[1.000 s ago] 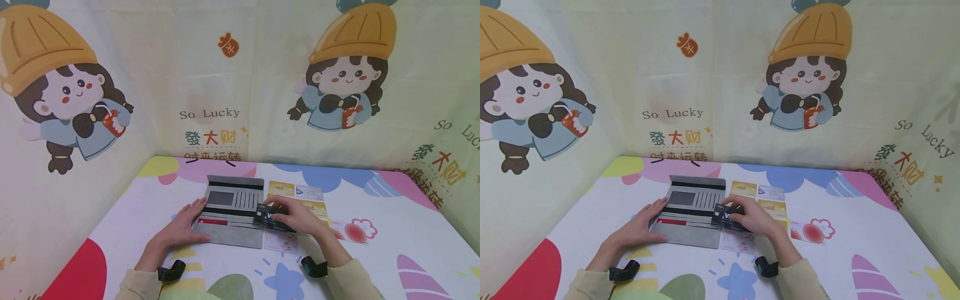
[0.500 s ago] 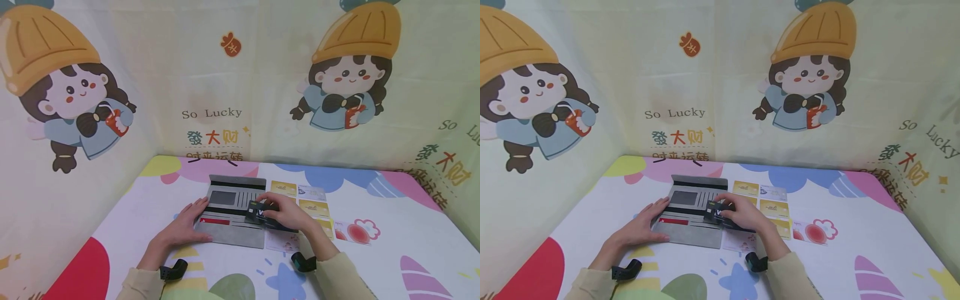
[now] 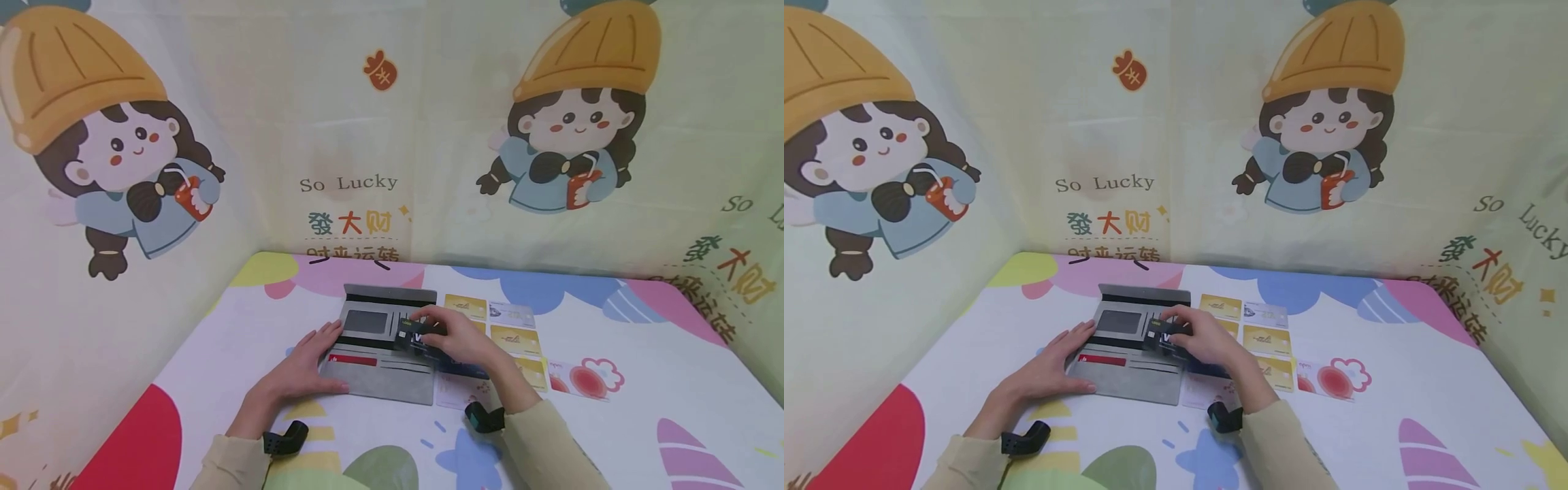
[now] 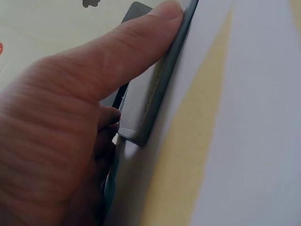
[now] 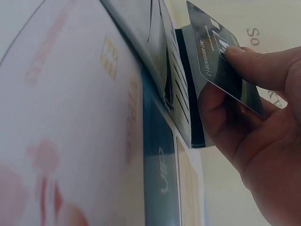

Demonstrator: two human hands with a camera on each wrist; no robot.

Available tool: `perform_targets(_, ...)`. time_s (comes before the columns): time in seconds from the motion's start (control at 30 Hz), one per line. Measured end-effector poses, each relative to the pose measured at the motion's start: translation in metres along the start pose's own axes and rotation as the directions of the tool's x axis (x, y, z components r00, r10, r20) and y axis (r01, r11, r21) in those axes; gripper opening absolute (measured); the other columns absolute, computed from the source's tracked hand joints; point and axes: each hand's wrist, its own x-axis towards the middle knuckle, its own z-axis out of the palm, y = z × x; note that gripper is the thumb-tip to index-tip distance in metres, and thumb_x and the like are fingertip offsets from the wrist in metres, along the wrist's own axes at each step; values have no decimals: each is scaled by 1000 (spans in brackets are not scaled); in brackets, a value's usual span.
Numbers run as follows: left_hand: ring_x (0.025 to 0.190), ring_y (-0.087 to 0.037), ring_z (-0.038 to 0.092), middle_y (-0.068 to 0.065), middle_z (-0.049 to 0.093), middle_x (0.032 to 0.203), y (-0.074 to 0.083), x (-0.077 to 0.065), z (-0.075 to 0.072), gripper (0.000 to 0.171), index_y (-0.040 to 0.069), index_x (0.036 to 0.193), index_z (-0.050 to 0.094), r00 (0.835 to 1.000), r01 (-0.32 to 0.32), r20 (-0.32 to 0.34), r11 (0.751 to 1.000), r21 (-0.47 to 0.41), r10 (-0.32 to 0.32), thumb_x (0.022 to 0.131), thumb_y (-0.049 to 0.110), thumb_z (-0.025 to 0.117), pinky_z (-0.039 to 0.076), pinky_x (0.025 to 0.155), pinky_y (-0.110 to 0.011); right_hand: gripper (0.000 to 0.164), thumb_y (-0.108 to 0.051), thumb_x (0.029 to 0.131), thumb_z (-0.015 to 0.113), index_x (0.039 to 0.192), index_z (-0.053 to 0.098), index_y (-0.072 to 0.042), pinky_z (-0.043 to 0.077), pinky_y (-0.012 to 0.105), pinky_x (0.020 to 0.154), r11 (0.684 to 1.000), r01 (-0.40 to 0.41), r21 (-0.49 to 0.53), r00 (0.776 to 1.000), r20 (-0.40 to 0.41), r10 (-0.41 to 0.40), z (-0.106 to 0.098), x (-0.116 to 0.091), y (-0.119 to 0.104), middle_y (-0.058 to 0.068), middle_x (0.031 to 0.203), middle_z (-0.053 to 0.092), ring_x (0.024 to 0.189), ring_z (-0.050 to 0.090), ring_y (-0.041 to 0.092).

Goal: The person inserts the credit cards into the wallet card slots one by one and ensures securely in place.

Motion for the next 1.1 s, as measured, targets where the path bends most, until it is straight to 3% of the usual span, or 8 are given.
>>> perform_targets(0.83, 152, -35, 15, -9, 24, 165, 1, 1, -1, 112, 7, 158, 34, 1000, 17, -1, 1000, -7, -17, 69, 50, 88, 9, 121, -55, 38, -3, 94, 69, 128, 66, -21, 51, 35, 81, 998, -33, 46, 999, -28, 34, 19, 25, -6, 2, 108, 64, 90, 59, 22)
perform_targets(1.1, 152, -35, 16, -11, 24, 165, -2, 1, -1, 112, 6, 157, 34, 1000, -3, -8, 1000, -2, 3, 69, 51, 88, 10, 121, -54, 37, -4, 94, 70, 126, 67, -21, 51, 36, 79, 999, -45, 18, 998, -35, 45, 28, 31, -11, 2, 108, 64, 90, 58, 22)
